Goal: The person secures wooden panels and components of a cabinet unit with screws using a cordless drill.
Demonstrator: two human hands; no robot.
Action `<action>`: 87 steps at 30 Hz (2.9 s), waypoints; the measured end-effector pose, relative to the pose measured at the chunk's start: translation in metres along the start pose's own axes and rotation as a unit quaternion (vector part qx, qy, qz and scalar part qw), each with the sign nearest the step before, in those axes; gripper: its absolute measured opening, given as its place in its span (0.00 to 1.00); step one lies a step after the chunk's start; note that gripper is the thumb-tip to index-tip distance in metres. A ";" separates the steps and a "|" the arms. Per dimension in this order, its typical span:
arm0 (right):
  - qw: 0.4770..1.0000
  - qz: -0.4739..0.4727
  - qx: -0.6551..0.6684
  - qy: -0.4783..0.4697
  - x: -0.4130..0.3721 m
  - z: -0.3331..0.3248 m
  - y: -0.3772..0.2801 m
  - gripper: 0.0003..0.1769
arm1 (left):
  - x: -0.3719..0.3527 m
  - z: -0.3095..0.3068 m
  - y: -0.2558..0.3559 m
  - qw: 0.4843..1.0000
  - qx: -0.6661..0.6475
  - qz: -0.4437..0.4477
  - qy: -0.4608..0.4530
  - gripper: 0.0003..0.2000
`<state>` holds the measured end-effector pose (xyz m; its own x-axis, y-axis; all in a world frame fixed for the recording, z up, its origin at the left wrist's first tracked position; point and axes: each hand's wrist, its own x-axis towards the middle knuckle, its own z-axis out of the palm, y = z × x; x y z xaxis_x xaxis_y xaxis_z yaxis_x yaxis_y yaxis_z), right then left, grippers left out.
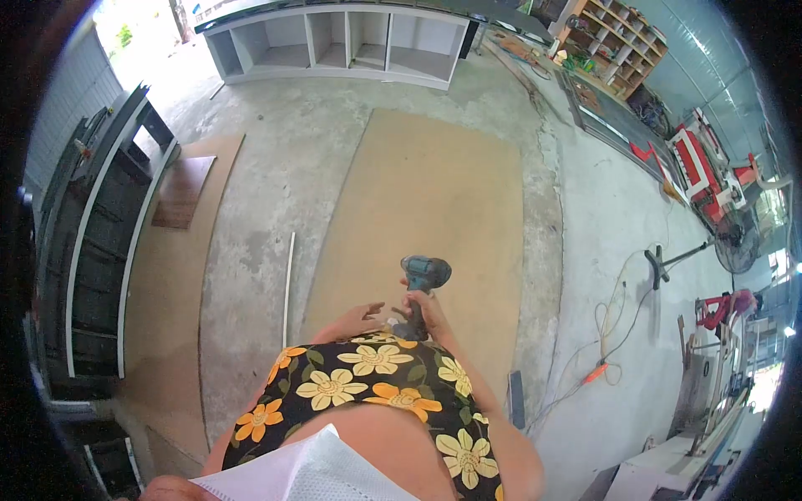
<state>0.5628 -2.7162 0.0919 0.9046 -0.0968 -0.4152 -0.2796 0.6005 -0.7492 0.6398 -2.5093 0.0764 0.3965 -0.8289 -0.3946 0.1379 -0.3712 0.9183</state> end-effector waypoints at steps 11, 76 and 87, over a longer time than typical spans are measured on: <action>0.988 0.045 -0.144 -0.045 0.195 -0.014 -0.151 0.18 | 0.123 -0.178 0.004 0.948 -0.181 -0.042 0.257 0.26; 0.510 -0.209 -0.832 0.064 1.462 0.028 -0.812 0.29 | 0.919 -0.792 0.212 0.755 -0.484 -0.175 0.407 0.15; 0.512 -0.214 -0.831 0.037 1.557 0.010 -0.842 0.29 | 0.974 -0.829 0.249 0.760 -0.448 -0.175 0.437 0.17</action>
<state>2.2099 -3.3645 0.0815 1.0000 -0.0034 -0.0008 -0.0035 -0.9874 -0.1583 1.8131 -3.0624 -0.0518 0.5909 -0.0045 -0.8068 0.7812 0.2528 0.5708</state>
